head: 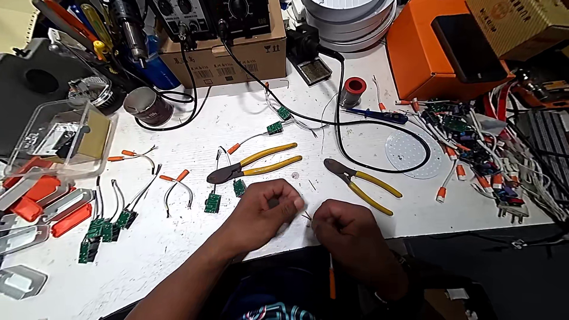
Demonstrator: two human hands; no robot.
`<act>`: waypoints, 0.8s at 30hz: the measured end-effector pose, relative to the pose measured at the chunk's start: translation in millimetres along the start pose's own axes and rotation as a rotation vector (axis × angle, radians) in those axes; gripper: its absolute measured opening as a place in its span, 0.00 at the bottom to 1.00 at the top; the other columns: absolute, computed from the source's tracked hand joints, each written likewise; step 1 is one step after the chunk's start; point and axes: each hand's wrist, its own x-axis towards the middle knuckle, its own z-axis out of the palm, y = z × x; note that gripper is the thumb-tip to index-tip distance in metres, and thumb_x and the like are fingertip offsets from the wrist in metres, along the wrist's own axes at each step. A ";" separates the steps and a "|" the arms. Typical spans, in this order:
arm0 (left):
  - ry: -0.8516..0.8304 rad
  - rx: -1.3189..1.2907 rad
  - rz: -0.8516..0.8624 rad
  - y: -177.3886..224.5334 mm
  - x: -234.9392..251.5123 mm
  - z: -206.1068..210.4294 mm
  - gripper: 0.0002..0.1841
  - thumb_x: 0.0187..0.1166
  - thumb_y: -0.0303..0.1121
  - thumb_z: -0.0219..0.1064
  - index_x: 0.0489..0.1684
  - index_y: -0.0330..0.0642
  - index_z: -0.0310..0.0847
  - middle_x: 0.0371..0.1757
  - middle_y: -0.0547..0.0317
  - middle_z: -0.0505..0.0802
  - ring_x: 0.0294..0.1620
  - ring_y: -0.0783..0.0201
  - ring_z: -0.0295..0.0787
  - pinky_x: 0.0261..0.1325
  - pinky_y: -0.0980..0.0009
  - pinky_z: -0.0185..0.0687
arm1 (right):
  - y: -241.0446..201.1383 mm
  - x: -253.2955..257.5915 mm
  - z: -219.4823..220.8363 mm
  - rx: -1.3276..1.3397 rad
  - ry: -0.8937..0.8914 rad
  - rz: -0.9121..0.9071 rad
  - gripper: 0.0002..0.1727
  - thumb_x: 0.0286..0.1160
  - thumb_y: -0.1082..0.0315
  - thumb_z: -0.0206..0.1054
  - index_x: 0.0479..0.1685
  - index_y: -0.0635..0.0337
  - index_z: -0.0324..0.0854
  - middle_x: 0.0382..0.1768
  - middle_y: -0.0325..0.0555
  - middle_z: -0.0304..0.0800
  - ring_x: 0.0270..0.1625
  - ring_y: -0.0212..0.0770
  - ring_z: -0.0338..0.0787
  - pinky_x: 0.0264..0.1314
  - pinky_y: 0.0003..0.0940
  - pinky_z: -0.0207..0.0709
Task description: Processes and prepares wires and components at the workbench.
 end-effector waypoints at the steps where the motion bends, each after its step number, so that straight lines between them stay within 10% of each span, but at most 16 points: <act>1: 0.016 -0.022 0.013 -1.7 0.5 -1.1 0.09 0.84 0.35 0.67 0.35 0.42 0.87 0.30 0.71 0.87 0.31 0.80 0.82 0.37 0.82 0.77 | -0.5 0.1 0.0 0.012 0.024 -0.001 0.07 0.69 0.70 0.66 0.23 0.53 0.82 0.12 0.23 0.67 0.15 0.14 0.63 0.16 0.13 0.54; 24: 0.089 -0.017 0.076 -11.4 -3.2 14.3 0.08 0.82 0.32 0.68 0.33 0.39 0.88 0.34 0.67 0.89 0.36 0.79 0.82 0.40 0.81 0.78 | 4.2 1.5 6.0 0.066 0.022 0.044 0.09 0.69 0.70 0.66 0.21 0.52 0.81 0.12 0.24 0.68 0.14 0.16 0.64 0.16 0.14 0.55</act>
